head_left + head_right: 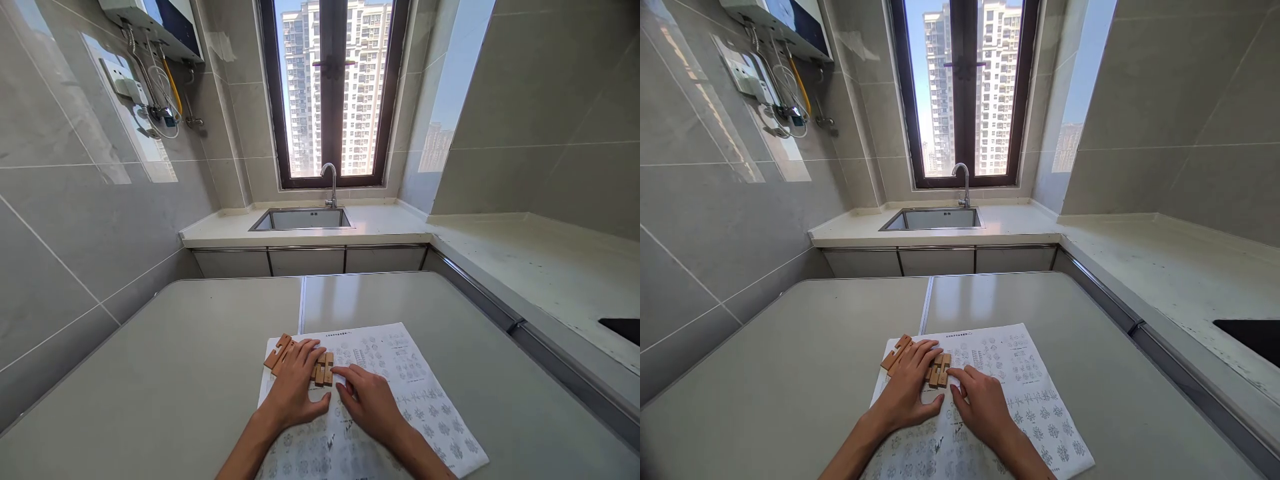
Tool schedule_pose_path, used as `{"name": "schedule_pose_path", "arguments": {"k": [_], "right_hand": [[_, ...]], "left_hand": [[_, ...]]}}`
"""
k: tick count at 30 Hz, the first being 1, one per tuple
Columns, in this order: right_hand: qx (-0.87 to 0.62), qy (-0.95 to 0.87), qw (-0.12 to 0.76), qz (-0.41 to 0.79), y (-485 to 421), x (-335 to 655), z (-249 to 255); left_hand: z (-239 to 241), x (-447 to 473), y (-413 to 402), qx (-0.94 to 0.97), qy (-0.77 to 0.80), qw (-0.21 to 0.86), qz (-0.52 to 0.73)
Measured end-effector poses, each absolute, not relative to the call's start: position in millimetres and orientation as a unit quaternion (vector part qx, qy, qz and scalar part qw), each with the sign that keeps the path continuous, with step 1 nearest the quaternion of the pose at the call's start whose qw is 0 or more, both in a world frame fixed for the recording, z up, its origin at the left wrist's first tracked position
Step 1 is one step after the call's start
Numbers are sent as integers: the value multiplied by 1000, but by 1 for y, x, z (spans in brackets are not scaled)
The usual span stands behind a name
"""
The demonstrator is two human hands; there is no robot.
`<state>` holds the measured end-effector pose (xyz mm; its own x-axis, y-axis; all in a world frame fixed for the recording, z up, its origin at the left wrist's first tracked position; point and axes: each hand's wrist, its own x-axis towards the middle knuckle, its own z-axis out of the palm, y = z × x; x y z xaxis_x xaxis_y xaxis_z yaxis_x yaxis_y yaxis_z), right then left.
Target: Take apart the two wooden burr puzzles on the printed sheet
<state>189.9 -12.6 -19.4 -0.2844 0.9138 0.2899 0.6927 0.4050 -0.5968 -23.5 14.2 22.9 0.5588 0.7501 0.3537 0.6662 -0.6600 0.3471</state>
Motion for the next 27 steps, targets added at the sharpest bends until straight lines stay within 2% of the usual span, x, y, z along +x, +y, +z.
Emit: {"name": "schedule_pose_path", "arguments": {"k": [4, 12, 19, 24, 27], "right_hand": [[-491, -804, 283, 180, -13, 190, -21], [-492, -777, 323, 224, -14, 189, -17], [-498, -773, 319, 228, -15, 189, -15], [-495, -775, 318, 230, -15, 190, -14], [-495, -774, 318, 236, -15, 190, -13]], "left_hand": [[23, -22, 14, 889, 391, 69, 227], [15, -23, 20, 869, 425, 36, 250], [8, -29, 27, 838, 468, -6, 280], [17, -20, 16, 857, 407, 48, 314], [15, -9, 5, 875, 372, 114, 287]]}}
